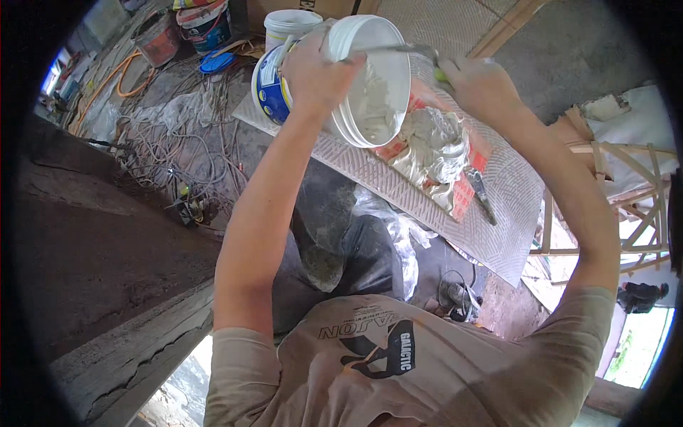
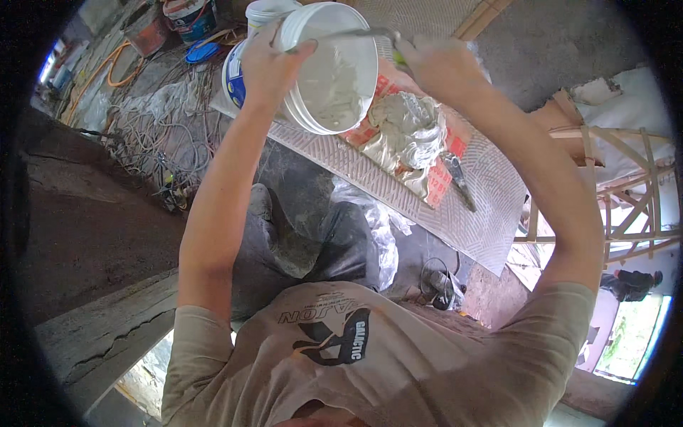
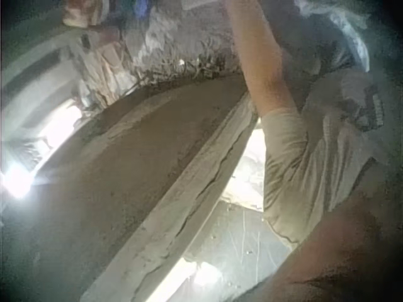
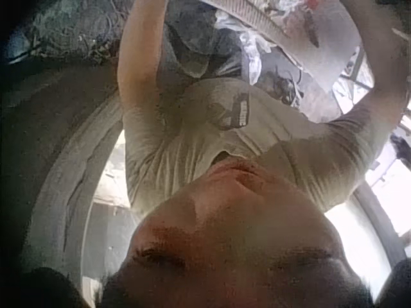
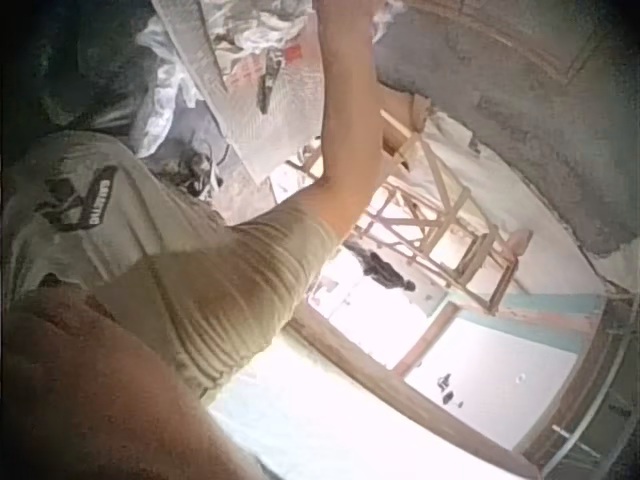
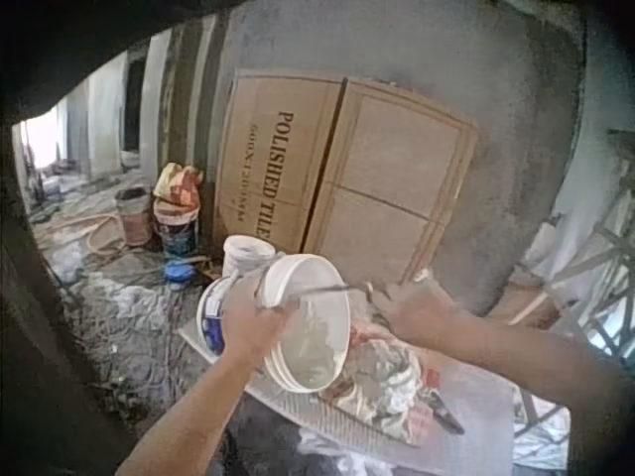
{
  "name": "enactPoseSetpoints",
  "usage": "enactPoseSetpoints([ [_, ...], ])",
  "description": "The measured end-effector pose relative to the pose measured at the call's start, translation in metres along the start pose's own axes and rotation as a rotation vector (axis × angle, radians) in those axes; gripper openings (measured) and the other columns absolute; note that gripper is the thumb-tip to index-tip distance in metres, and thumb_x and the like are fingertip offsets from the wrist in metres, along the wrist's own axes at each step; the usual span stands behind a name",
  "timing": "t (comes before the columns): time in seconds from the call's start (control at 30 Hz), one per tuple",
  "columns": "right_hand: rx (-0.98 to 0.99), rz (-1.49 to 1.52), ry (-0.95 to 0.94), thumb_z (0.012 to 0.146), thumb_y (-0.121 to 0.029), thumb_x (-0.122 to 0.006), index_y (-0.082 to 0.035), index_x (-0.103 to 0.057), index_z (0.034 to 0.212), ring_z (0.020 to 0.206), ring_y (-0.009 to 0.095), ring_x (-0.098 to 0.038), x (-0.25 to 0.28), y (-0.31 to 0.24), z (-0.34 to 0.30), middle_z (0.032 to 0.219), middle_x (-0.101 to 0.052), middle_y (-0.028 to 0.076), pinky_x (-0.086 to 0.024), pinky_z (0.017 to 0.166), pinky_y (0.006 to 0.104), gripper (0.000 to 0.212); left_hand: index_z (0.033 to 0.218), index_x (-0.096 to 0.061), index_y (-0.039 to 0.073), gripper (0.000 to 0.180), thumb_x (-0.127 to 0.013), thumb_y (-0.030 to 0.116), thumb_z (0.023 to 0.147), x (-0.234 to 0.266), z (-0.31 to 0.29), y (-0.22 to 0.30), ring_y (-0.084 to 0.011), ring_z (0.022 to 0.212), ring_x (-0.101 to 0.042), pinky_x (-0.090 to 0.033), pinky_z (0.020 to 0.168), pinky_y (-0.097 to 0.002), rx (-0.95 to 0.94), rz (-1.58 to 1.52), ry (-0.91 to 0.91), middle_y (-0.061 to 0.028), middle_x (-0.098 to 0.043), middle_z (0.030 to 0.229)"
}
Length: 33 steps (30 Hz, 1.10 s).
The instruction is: Mixing putty in a bucket and spreading it onto a board using a putty knife.
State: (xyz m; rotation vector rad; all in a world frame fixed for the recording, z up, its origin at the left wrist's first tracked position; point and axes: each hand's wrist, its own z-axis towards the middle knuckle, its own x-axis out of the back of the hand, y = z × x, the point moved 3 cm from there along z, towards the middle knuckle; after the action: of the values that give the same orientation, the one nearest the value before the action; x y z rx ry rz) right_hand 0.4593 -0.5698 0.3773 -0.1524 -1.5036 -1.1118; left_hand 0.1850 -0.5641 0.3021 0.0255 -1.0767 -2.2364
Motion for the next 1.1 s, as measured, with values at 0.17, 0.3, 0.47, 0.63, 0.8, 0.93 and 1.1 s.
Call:
enactPoseSetpoints([
  [0.17, -0.137, 0.115, -0.239, 0.098, -0.034, -0.058, -0.004, -0.063, 0.115, 0.079, 0.039, -0.072, -0.065, -0.017, 0.051, 0.093, -0.074, 0.021, -0.057, 0.067, 0.0516, 0.034, 0.123, -0.071, 0.002, 0.053, -0.083, 0.022, 0.075, -0.003, -0.006, 0.012, -0.0332, 0.104, -0.069, -0.052, 0.095, -0.0398, 0.044, -0.041, -0.179, -0.0199, -0.072, 0.116],
  [0.3, -0.012, 0.174, -0.345, 0.1, -0.039, -0.055, -0.003, -0.067, 0.108, 0.084, 0.04, -0.073, -0.102, -0.039, 0.059, 0.095, -0.074, 0.022, -0.057, 0.073, 0.0522, 0.038, 0.117, -0.072, 0.002, 0.049, -0.082, 0.021, 0.073, -0.008, -0.015, 0.01, -0.0348, 0.103, -0.069, -0.053, 0.094, -0.0421, 0.048, -0.1, -0.186, -0.0198, -0.073, 0.111],
  [0.47, -0.043, 0.196, -0.624, 0.103, -0.04, -0.052, -0.002, -0.069, 0.107, 0.091, 0.042, -0.072, -0.12, -0.061, 0.062, 0.098, -0.074, 0.024, -0.056, 0.084, 0.0523, 0.041, 0.11, -0.074, 0.003, 0.049, -0.084, 0.02, 0.065, -0.009, -0.022, 0.015, -0.0388, 0.095, -0.069, -0.054, 0.089, -0.0443, -0.093, -0.136, -0.137, -0.0191, -0.074, 0.103],
  [0.63, -0.183, 0.405, -0.707, 0.104, -0.042, -0.05, 0.0, -0.07, 0.11, 0.097, 0.043, -0.07, -0.128, -0.063, 0.046, 0.102, -0.073, 0.026, -0.053, 0.092, 0.0516, 0.046, 0.128, -0.068, -0.001, 0.058, -0.077, 0.01, 0.071, 0.004, -0.01, 0.062, -0.0316, 0.116, -0.067, -0.048, 0.104, -0.0365, 0.06, -0.205, -0.418, -0.0179, -0.071, 0.123],
  [0.8, -0.138, 0.46, -0.761, 0.104, -0.044, -0.046, 0.002, -0.067, 0.114, 0.095, 0.045, -0.068, -0.124, -0.07, 0.042, 0.103, -0.072, 0.026, -0.052, 0.092, 0.0518, 0.051, 0.123, -0.07, 0.0, 0.057, -0.077, 0.008, 0.066, 0.008, -0.012, 0.045, -0.0328, 0.118, -0.067, -0.049, 0.104, -0.0359, 0.015, -0.236, -0.237, -0.0193, -0.072, 0.121],
  [0.93, -0.026, 0.496, -0.755, 0.105, -0.047, -0.046, 0.002, -0.065, 0.116, 0.085, 0.04, -0.069, -0.119, -0.068, 0.025, 0.096, -0.071, 0.023, -0.055, 0.084, 0.0497, 0.053, 0.123, -0.07, 0.0, 0.058, -0.076, 0.007, 0.066, 0.006, -0.012, 0.037, -0.0324, 0.12, -0.066, -0.048, 0.105, -0.0361, 0.077, -0.247, -0.212, -0.0191, -0.072, 0.123],
  [1.1, -0.273, 0.855, -0.866, 0.104, -0.049, -0.049, 0.003, -0.064, 0.113, 0.075, 0.033, -0.07, -0.085, -0.077, 0.01, 0.085, -0.07, 0.018, -0.057, 0.074, 0.0454, 0.054, 0.124, -0.07, -0.001, 0.058, -0.075, 0.006, 0.066, 0.006, -0.013, 0.039, -0.0328, 0.118, -0.067, -0.049, 0.105, -0.0355, 0.117, -0.231, -0.191, -0.0189, -0.073, 0.122],
])
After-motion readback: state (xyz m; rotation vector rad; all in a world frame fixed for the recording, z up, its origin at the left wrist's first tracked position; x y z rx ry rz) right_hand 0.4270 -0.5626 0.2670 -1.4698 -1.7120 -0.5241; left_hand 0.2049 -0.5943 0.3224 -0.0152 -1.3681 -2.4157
